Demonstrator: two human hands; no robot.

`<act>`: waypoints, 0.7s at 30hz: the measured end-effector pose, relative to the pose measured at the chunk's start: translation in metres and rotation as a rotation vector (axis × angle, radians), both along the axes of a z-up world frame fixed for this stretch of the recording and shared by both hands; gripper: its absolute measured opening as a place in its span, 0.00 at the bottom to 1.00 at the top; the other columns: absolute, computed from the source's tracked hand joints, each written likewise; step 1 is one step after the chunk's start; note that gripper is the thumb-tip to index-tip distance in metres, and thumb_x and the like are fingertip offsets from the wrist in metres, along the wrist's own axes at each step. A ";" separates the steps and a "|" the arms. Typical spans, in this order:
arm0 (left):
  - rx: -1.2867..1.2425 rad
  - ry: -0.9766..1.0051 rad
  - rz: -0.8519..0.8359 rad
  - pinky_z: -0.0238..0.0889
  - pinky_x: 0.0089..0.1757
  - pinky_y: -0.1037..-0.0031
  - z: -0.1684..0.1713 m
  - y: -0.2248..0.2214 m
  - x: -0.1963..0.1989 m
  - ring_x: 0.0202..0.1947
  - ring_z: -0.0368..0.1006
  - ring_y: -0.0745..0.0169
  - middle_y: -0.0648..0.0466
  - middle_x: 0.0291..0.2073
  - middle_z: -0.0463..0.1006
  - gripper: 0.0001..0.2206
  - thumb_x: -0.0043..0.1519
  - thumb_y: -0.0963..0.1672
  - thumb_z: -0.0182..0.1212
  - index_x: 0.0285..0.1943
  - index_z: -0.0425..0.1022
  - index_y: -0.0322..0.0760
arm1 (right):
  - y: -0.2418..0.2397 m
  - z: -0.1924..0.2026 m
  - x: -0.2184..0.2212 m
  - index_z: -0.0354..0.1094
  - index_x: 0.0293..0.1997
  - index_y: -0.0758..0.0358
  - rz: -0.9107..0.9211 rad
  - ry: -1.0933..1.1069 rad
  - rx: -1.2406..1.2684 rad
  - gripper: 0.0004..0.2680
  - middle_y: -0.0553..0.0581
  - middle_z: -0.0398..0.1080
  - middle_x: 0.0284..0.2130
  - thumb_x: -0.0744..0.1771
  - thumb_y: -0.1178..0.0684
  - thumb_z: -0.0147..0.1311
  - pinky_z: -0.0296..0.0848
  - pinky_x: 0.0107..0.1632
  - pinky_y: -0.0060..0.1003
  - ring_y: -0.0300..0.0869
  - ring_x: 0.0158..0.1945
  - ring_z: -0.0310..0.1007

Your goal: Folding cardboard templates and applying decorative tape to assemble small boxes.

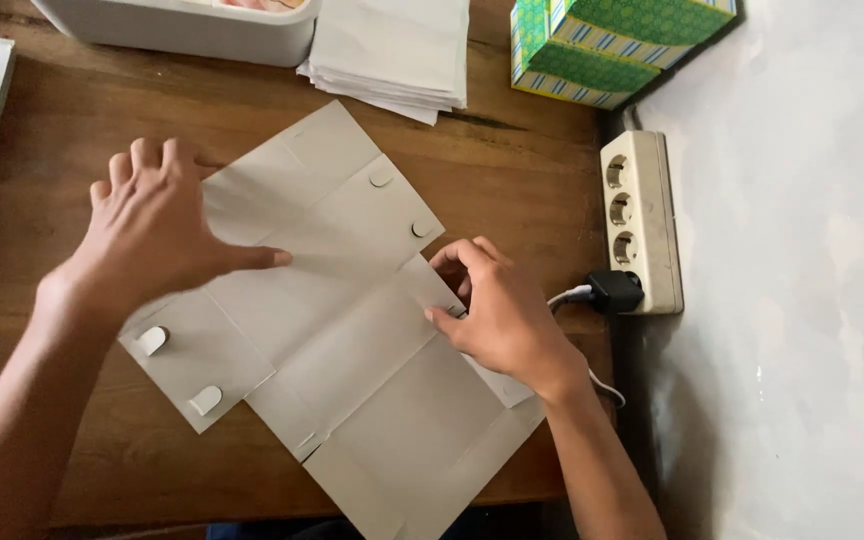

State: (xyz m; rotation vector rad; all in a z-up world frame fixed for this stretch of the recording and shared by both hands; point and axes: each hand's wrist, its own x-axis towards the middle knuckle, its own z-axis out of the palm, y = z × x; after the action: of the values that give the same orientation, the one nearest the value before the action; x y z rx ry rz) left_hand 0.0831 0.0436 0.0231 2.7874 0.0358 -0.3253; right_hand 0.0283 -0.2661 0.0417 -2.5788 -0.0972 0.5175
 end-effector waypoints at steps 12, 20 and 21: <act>-0.096 -0.521 -0.170 0.60 0.49 0.55 -0.002 -0.023 0.007 0.28 0.75 0.44 0.51 0.34 0.80 0.19 0.59 0.45 0.72 0.50 0.65 0.35 | 0.010 0.034 0.003 0.64 0.41 0.53 -0.057 0.235 -0.103 0.10 0.45 0.75 0.30 0.63 0.46 0.63 0.67 0.36 0.42 0.42 0.33 0.75; -0.125 -0.795 -0.555 0.44 0.63 0.55 0.052 -0.063 0.053 0.44 0.78 0.46 0.50 0.41 0.82 0.18 0.64 0.41 0.72 0.54 0.65 0.34 | 0.014 0.029 0.003 0.66 0.48 0.54 -0.210 0.164 0.157 0.12 0.49 0.80 0.31 0.63 0.48 0.61 0.72 0.41 0.34 0.38 0.32 0.77; -0.081 -0.860 -0.643 0.44 0.64 0.54 0.051 -0.067 0.063 0.46 0.78 0.45 0.53 0.40 0.83 0.16 0.66 0.40 0.71 0.54 0.65 0.35 | 0.017 0.031 0.003 0.64 0.50 0.53 -0.274 0.169 0.171 0.13 0.49 0.78 0.32 0.64 0.47 0.59 0.72 0.41 0.34 0.39 0.33 0.76</act>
State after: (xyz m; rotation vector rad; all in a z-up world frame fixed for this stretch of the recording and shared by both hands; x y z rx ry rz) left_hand 0.1465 -0.0236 0.0743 2.5410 -1.0382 0.7223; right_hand 0.0312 -0.2495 0.0723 -2.3225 0.2555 0.5922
